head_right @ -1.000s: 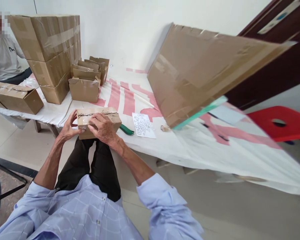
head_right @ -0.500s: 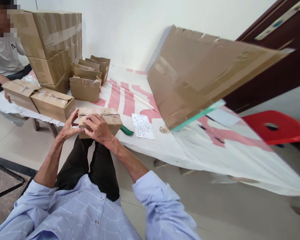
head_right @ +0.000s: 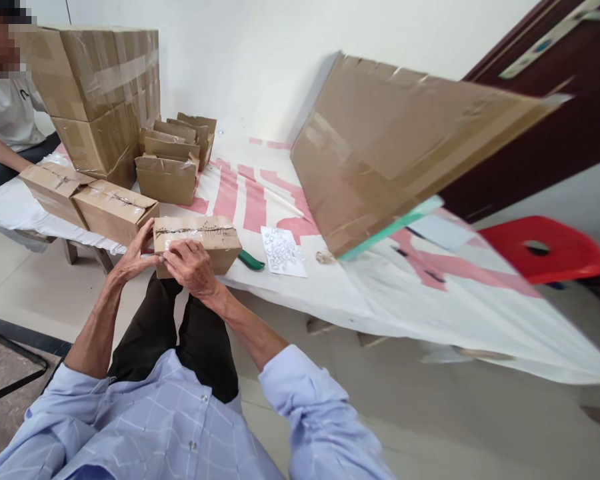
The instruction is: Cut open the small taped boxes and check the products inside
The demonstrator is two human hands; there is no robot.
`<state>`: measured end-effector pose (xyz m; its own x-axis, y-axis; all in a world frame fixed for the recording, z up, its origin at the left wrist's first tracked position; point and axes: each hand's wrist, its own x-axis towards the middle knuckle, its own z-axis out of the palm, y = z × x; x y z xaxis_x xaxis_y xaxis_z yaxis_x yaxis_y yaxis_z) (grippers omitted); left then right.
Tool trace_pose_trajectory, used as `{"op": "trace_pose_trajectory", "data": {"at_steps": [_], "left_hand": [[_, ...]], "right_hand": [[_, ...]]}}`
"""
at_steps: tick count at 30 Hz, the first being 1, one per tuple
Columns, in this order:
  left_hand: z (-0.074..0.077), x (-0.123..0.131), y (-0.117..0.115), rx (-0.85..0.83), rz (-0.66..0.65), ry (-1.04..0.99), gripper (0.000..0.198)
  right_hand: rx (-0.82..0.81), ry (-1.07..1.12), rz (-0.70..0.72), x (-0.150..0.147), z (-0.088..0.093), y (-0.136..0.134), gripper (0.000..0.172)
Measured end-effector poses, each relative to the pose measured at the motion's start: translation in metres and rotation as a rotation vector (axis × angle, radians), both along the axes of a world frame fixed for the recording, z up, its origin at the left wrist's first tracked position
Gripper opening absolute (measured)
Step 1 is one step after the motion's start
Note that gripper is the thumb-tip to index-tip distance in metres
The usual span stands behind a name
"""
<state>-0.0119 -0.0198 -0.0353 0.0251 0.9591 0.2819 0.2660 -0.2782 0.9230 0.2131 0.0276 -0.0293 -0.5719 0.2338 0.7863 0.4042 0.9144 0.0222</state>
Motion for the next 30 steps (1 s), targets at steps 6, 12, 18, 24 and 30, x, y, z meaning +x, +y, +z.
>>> {"op": "trace_pose_trajectory", "data": {"at_steps": [6, 12, 18, 24, 30], "left_hand": [[0.0, -0.002, 0.0, -0.004, -0.014, -0.017, 0.12], [0.0, -0.002, -0.002, 0.007, -0.021, 0.003, 0.124], [0.005, 0.0, -0.002, 0.025, 0.0, 0.05, 0.122], [0.005, -0.001, -0.002, -0.009, 0.0, 0.026, 0.125], [0.006, 0.0, -0.004, -0.001, 0.011, 0.04, 0.128]], "right_hand": [[-0.104, 0.027, 0.013, -0.003, -0.003, -0.002, 0.018], [-0.235, 0.064, 0.0, -0.004, 0.001, -0.011, 0.022], [-0.204, 0.066, -0.029, -0.009, 0.006, -0.014, 0.018], [-0.384, 0.248, 0.103, 0.0, 0.012, -0.02, 0.019], [-0.648, 0.439, 0.2, 0.013, 0.028, -0.029, 0.016]]}}
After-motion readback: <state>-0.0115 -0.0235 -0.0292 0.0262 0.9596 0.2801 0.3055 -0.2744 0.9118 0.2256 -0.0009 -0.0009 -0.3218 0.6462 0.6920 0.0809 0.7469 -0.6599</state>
